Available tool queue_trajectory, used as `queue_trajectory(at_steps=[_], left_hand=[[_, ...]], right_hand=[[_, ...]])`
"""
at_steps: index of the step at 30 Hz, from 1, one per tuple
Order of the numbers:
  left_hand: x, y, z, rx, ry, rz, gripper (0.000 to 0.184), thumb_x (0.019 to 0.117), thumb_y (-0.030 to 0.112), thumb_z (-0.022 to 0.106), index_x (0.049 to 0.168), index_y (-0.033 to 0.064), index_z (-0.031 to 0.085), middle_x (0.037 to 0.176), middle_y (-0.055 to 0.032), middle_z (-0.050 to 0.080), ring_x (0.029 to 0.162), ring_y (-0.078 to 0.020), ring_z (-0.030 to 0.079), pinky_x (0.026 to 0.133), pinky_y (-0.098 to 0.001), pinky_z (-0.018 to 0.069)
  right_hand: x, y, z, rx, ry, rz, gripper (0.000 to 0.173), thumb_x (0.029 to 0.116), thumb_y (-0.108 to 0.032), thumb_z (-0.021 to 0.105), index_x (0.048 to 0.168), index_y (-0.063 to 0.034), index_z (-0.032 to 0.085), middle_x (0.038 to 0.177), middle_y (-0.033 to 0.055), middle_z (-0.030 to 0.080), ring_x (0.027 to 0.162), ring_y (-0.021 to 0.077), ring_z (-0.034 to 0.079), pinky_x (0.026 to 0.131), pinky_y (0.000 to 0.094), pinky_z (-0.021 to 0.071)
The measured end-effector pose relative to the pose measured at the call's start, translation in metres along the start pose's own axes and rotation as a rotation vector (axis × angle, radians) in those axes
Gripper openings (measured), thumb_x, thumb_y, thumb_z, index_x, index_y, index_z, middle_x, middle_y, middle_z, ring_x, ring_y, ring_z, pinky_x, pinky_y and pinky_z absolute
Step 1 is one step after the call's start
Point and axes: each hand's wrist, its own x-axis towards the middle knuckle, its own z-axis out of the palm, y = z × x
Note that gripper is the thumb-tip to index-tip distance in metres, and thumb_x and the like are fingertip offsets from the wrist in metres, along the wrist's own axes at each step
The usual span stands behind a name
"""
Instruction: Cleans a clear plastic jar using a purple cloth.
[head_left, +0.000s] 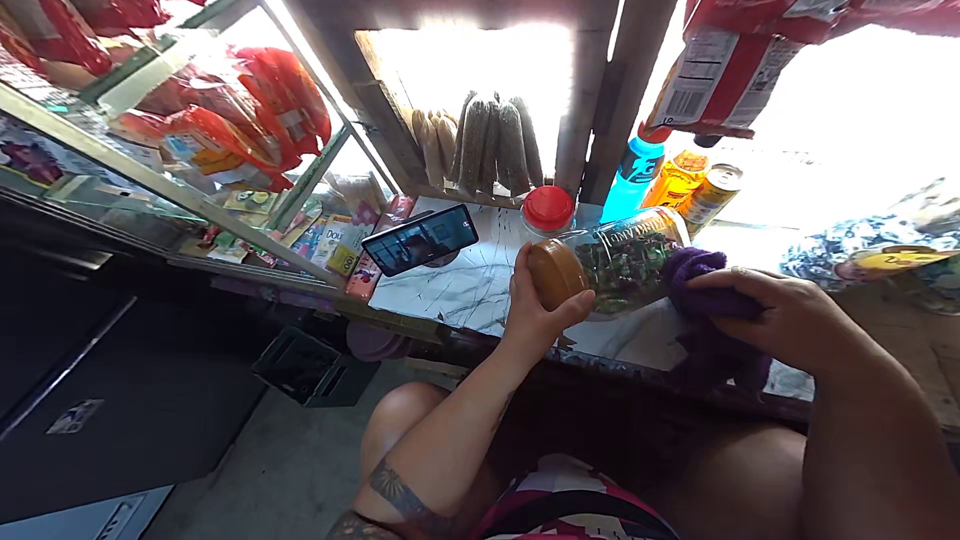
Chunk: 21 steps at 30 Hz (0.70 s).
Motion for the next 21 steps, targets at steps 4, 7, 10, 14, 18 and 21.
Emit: queue_trajectory(at_steps=[4, 7, 10, 14, 18, 21], left_hand=[[-0.001, -0.001, 0.001, -0.022, -0.016, 0.003, 0.119, 0.0700, 0.042, 0.086, 0.162, 0.0276, 0.012, 0.148, -0.0204, 0.040, 0.114, -0.0258, 0.063, 0.083, -0.0411, 0.0595], [-0.002, -0.004, 0.001, -0.016, -0.023, 0.030, 0.119, 0.0694, 0.042, 0.087, 0.162, 0.0274, 0.013, 0.149, -0.0200, 0.040, 0.114, -0.0259, 0.064, 0.083, -0.0417, 0.0604], [-0.007, -0.011, 0.005, 0.088, -0.038, 0.185, 0.123, 0.0678, 0.050, 0.088, 0.162, 0.0198, 0.015, 0.151, -0.0205, 0.038, 0.117, -0.0244, 0.062, 0.086, -0.0407, 0.0599], [-0.020, -0.016, 0.012, 0.308, -0.079, 0.555, 0.122, 0.0630, 0.049, 0.092, 0.157, 0.0088, 0.027, 0.152, -0.0230, 0.039, 0.128, -0.0273, 0.055, 0.098, -0.0445, 0.0551], [-0.029, -0.018, 0.019, 0.460, -0.086, 0.713, 0.113, 0.0603, 0.052, 0.091, 0.151, 0.0051, 0.041, 0.152, -0.0252, 0.040, 0.135, -0.0322, 0.050, 0.105, -0.0441, 0.0503], [-0.033, -0.021, 0.021, 0.472, -0.093, 0.718, 0.111, 0.0621, 0.052, 0.090, 0.150, 0.0052, 0.041, 0.152, -0.0276, 0.039, 0.134, -0.0343, 0.051, 0.106, -0.0442, 0.0498]], right_hand=[[-0.006, -0.002, -0.006, -0.076, 0.076, 0.030, 0.033, 0.0854, -0.026, 0.063, 0.114, -0.0158, 0.075, 0.106, 0.0104, 0.074, 0.092, 0.0293, 0.071, 0.074, 0.0569, 0.0556], [-0.009, -0.010, -0.010, -0.018, 0.481, 0.004, 0.039, 0.0933, -0.025, 0.065, 0.125, -0.0023, 0.068, 0.120, 0.0170, 0.070, 0.110, 0.0237, 0.068, 0.096, 0.0448, 0.0542], [-0.007, -0.021, 0.002, 0.158, 0.846, -0.089, 0.051, 0.0952, -0.015, 0.067, 0.139, 0.0068, 0.052, 0.136, 0.0131, 0.060, 0.126, 0.0128, 0.058, 0.108, 0.0325, 0.0477], [-0.002, -0.050, 0.024, 0.086, 0.554, -0.199, 0.055, 0.1054, -0.032, 0.055, 0.156, -0.0210, 0.039, 0.151, 0.0013, 0.050, 0.136, 0.0061, 0.047, 0.114, 0.0297, 0.0403], [0.013, -0.058, 0.040, -0.024, 0.137, -0.255, 0.056, 0.1055, -0.058, 0.036, 0.143, -0.0242, 0.060, 0.139, 0.0120, 0.064, 0.138, 0.0311, 0.053, 0.114, 0.0563, 0.0396], [0.014, -0.055, 0.035, 0.013, 0.062, -0.187, 0.057, 0.1058, -0.059, 0.032, 0.143, -0.0267, 0.061, 0.140, 0.0048, 0.064, 0.140, 0.0254, 0.051, 0.117, 0.0560, 0.0357]])
